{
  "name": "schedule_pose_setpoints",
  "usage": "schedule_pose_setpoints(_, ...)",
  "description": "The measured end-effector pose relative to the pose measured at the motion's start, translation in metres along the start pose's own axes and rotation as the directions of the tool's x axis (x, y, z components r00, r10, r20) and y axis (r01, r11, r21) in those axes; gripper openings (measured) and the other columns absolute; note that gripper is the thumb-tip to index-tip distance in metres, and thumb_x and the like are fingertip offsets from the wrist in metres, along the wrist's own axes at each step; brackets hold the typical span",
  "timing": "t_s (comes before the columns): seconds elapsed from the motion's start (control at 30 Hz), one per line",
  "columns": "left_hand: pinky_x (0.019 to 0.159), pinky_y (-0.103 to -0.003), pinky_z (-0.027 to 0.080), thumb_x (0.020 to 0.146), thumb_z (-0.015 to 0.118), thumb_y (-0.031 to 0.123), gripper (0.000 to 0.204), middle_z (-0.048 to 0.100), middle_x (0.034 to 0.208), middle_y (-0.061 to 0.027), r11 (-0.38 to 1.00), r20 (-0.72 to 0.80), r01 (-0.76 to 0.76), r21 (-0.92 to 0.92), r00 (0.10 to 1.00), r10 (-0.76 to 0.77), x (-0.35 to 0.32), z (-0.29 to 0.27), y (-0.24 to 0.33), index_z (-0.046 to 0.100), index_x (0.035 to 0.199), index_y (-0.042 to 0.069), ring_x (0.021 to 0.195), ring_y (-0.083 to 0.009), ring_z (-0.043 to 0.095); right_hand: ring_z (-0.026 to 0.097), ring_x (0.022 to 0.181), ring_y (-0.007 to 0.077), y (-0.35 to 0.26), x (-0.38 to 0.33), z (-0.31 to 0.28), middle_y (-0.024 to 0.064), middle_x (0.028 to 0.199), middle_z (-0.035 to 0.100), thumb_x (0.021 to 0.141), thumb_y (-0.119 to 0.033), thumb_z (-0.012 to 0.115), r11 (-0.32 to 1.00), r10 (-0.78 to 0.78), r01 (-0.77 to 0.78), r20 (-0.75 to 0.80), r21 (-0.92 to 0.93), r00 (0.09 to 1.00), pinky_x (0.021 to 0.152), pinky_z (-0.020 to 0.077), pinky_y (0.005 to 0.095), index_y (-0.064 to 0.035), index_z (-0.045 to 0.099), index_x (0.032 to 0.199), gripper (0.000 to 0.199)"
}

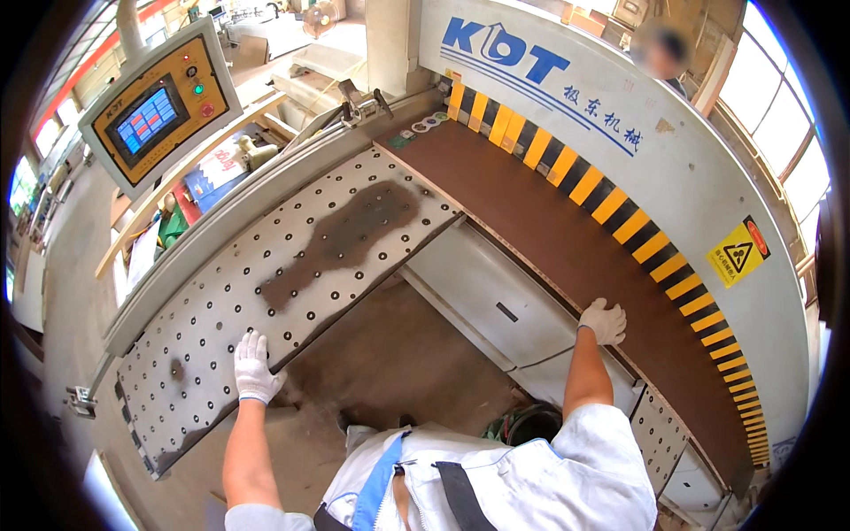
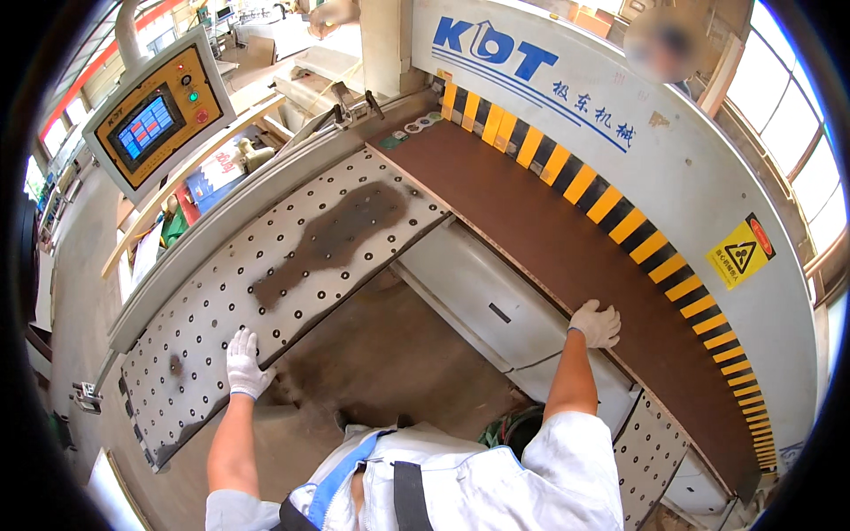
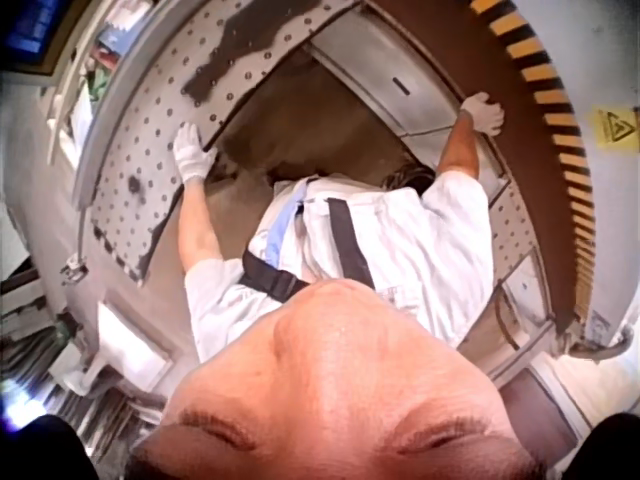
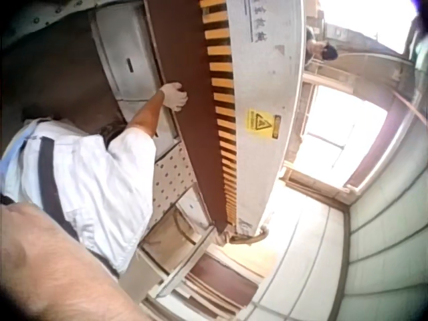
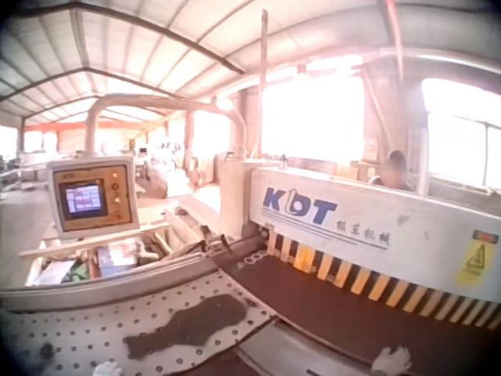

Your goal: The person operates an industrial woodworking machine to process wooden boards, then checks a production sheet on a clipboard and assists a coworker in moving a large brown board.

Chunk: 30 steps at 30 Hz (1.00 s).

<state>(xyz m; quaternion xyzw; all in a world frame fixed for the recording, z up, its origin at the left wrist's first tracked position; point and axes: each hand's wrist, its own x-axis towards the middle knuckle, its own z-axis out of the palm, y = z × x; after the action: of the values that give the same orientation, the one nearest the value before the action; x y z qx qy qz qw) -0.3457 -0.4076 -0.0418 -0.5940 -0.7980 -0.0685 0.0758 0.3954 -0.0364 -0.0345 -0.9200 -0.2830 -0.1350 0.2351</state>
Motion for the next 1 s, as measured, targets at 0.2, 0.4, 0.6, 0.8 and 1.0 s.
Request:
schedule_pose_setpoints(0.2, 0.132, -0.058, 0.035, 0.061, 0.093, 0.023, 0.105, 0.053, 0.166, -0.0226, 0.998, -0.061, -0.01, -0.057, 0.998, 0.007, -0.002, -0.001, 0.001, 0.054, 0.156, 0.004, 0.158, -0.0436, 0.045, 0.047, 0.157, 0.0252, -0.004, -0.002, 0.0, 0.0073, 0.165, 0.06, 0.1, -0.05, 0.063, 1.0, -0.005, 0.006, -0.006, 0.013, 1.0, 0.134, 0.0229, 0.0567, -0.0145, 0.071, 0.147, 0.059)
schedule_pose_setpoints(0.4, 0.132, -0.058, 0.035, 0.061, 0.093, 0.023, 0.105, 0.052, 0.166, -0.0226, 0.999, -0.042, -0.008, -0.052, 0.999, 0.006, -0.001, -0.002, 0.002, 0.053, 0.157, 0.004, 0.158, -0.0435, 0.045, 0.047, 0.157, 0.0252, -0.002, -0.001, 0.003, 0.0066, 0.165, 0.06, 0.101, -0.051, 0.063, 1.0, -0.006, 0.006, -0.012, 0.008, 1.0, 0.133, 0.0231, 0.0567, -0.0151, 0.072, 0.146, 0.059)
schedule_pose_setpoints(0.6, 0.132, -0.058, 0.034, 0.063, 0.099, 0.034, 0.11, 0.052, 0.166, -0.0218, 0.999, -0.038, -0.038, 0.029, 0.999, 0.039, -0.004, 0.002, -0.003, 0.05, 0.158, 0.003, 0.158, -0.0428, 0.044, 0.044, 0.16, 0.0237, -0.008, -0.004, -0.002, 0.006, 0.167, 0.058, 0.102, -0.053, 0.059, 1.0, -0.005, 0.006, 0.033, -0.021, 0.999, 0.134, 0.0212, 0.056, -0.0163, 0.071, 0.149, 0.061)
schedule_pose_setpoints(0.8, 0.132, -0.058, 0.033, 0.063, 0.099, 0.033, 0.111, 0.051, 0.167, -0.0214, 1.0, -0.019, -0.028, 0.0, 0.999, 0.028, -0.002, 0.0, -0.003, 0.05, 0.158, 0.004, 0.159, -0.0421, 0.043, 0.044, 0.159, 0.0243, -0.002, 0.0, 0.008, 0.0053, 0.167, 0.058, 0.101, -0.053, 0.06, 1.0, 0.007, -0.007, 0.017, -0.016, 1.0, 0.134, 0.021, 0.0557, -0.0169, 0.071, 0.149, 0.06)
schedule_pose_setpoints(1.0, 0.133, -0.057, 0.033, 0.062, 0.099, 0.032, 0.11, 0.052, 0.166, -0.0209, 1.0, -0.026, -0.028, -0.005, 0.999, 0.028, 0.0, 0.002, -0.003, 0.051, 0.157, 0.005, 0.16, -0.0416, 0.042, 0.045, 0.158, 0.025, 0.001, 0.002, 0.013, 0.0056, 0.165, 0.059, 0.101, -0.052, 0.062, 1.0, -0.003, 0.002, -0.014, -0.007, 1.0, 0.134, 0.0211, 0.0564, -0.0163, 0.072, 0.146, 0.059)
